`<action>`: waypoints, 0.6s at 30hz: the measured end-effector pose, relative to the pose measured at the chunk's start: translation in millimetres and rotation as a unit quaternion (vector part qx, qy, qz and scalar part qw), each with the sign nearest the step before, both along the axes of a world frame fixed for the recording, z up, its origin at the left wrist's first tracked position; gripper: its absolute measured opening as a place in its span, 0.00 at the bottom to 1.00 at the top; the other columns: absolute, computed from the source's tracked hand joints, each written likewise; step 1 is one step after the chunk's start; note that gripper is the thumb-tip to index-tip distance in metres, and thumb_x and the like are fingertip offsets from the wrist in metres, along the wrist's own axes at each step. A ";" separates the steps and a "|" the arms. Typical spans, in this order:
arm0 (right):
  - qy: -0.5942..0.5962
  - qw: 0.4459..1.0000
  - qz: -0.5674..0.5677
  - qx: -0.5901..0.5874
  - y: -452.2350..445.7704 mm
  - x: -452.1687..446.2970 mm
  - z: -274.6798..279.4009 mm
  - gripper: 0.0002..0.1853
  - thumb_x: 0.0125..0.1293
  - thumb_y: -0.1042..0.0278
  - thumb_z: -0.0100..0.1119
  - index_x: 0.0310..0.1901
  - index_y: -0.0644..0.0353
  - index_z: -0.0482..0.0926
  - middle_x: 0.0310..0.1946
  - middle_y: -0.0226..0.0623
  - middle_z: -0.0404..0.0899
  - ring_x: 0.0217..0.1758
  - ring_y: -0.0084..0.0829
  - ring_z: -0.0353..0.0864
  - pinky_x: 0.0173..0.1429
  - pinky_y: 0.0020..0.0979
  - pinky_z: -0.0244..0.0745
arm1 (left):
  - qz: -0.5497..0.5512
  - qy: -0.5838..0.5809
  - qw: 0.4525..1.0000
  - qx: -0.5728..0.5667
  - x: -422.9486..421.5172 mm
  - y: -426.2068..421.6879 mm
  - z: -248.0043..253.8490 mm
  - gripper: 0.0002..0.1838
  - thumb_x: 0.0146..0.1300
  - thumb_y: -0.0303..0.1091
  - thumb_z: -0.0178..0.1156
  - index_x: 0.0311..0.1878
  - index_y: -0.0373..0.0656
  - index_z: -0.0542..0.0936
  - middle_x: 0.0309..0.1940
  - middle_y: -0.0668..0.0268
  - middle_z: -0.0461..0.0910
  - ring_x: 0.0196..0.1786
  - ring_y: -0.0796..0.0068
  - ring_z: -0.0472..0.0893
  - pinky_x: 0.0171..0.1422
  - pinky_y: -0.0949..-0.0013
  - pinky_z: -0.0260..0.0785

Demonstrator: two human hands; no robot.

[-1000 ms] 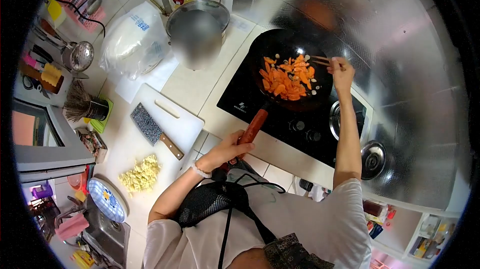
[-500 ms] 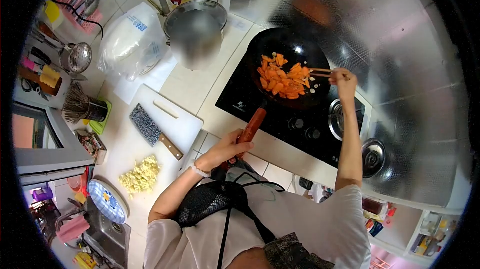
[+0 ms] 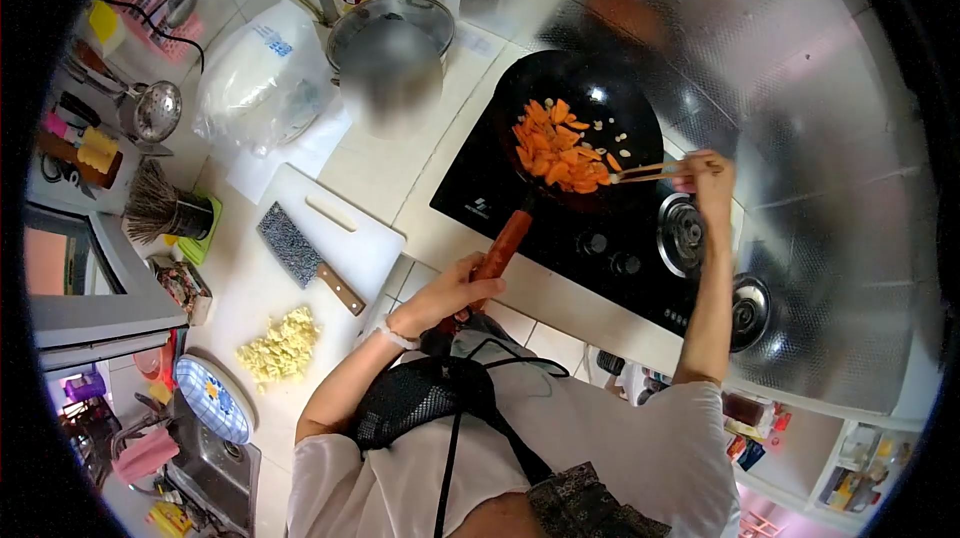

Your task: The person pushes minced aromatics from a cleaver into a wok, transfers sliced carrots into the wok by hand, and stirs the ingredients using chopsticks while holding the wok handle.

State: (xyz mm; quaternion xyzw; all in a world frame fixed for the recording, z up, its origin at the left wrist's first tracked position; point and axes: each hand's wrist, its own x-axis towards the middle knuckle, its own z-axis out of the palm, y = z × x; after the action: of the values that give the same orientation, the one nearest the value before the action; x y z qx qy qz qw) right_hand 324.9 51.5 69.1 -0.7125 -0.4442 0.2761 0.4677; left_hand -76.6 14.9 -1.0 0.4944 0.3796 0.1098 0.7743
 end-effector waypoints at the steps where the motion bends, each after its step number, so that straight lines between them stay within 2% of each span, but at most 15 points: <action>1: 0.036 0.999 0.007 0.002 1.0 -13.3 -10.7 0.10 0.66 0.71 0.52 0.38 0.72 0.77 0.26 0.42 0.80 0.22 0.29 0.81 0.26 0.27 0.80 | -0.003 0.000 1.000 0.000 1.4 -0.3 -0.7 0.17 0.63 0.45 0.60 0.45 0.42 0.71 0.23 0.74 0.71 0.22 0.86 0.69 0.22 0.79 0.58; 4: 0.098 0.995 0.029 0.014 9.8 -44.1 -35.7 0.08 0.66 0.75 0.51 0.38 0.71 0.78 0.29 0.44 0.80 0.23 0.31 0.82 0.28 0.27 0.81 | 0.000 -0.009 1.000 0.011 2.3 0.2 -0.5 0.17 0.63 0.44 0.60 0.43 0.42 0.70 0.23 0.74 0.71 0.21 0.86 0.68 0.21 0.79 0.58; 6: 0.104 0.990 0.019 0.095 11.1 -31.0 -37.2 0.09 0.66 0.73 0.52 0.38 0.71 0.78 0.29 0.43 0.80 0.24 0.30 0.82 0.30 0.26 0.80 | 0.021 -0.015 1.000 0.001 2.0 -1.9 2.4 0.17 0.63 0.44 0.60 0.43 0.42 0.70 0.23 0.74 0.71 0.22 0.85 0.69 0.22 0.79 0.58; 10: -0.007 0.994 -0.068 0.088 4.0 9.7 -20.8 0.09 0.66 0.73 0.51 0.38 0.71 0.78 0.28 0.42 0.80 0.25 0.29 0.81 0.29 0.26 0.80 | 0.012 -0.009 1.000 0.000 -0.8 -0.6 -1.6 0.18 0.63 0.45 0.60 0.46 0.42 0.71 0.23 0.73 0.71 0.23 0.85 0.69 0.23 0.79 0.58; 12: 0.009 0.994 -0.074 0.082 5.2 14.6 -32.2 0.09 0.66 0.72 0.51 0.37 0.70 0.78 0.29 0.42 0.81 0.25 0.30 0.81 0.29 0.26 0.80 | 0.013 -0.012 1.000 -0.004 -0.5 -0.5 -2.3 0.17 0.63 0.45 0.60 0.46 0.42 0.71 0.24 0.73 0.71 0.24 0.85 0.69 0.24 0.78 0.58; 14: 0.096 0.994 -0.012 0.051 9.0 -2.4 -51.4 0.09 0.67 0.72 0.51 0.37 0.70 0.78 0.29 0.42 0.81 0.25 0.30 0.82 0.31 0.27 0.81 | 0.009 -0.012 1.000 -0.001 -1.2 0.3 -0.1 0.17 0.63 0.44 0.60 0.46 0.43 0.71 0.24 0.73 0.71 0.24 0.85 0.69 0.24 0.78 0.58; 16: 0.142 0.987 -0.002 0.069 16.8 -39.4 -67.2 0.09 0.67 0.72 0.52 0.38 0.70 0.78 0.30 0.43 0.81 0.26 0.30 0.82 0.32 0.28 0.81 | 0.002 -0.011 1.000 0.003 -0.9 0.3 -1.1 0.17 0.63 0.44 0.60 0.45 0.43 0.71 0.23 0.73 0.71 0.24 0.85 0.69 0.24 0.78 0.58; 18: 0.146 0.986 0.013 0.076 19.6 -60.2 -61.1 0.10 0.67 0.70 0.55 0.41 0.69 0.79 0.31 0.42 0.81 0.28 0.29 0.82 0.34 0.29 0.81 | -0.001 -0.006 1.000 -0.005 0.1 1.3 -4.3 0.17 0.63 0.45 0.60 0.46 0.44 0.71 0.23 0.74 0.71 0.24 0.85 0.69 0.24 0.79 0.59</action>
State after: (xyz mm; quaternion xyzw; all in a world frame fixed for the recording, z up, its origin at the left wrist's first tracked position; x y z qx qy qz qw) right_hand 264.7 71.1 8.0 -0.6214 -0.4000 0.3480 0.5768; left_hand -76.4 16.2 -5.3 0.4902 0.3748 0.1097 0.7792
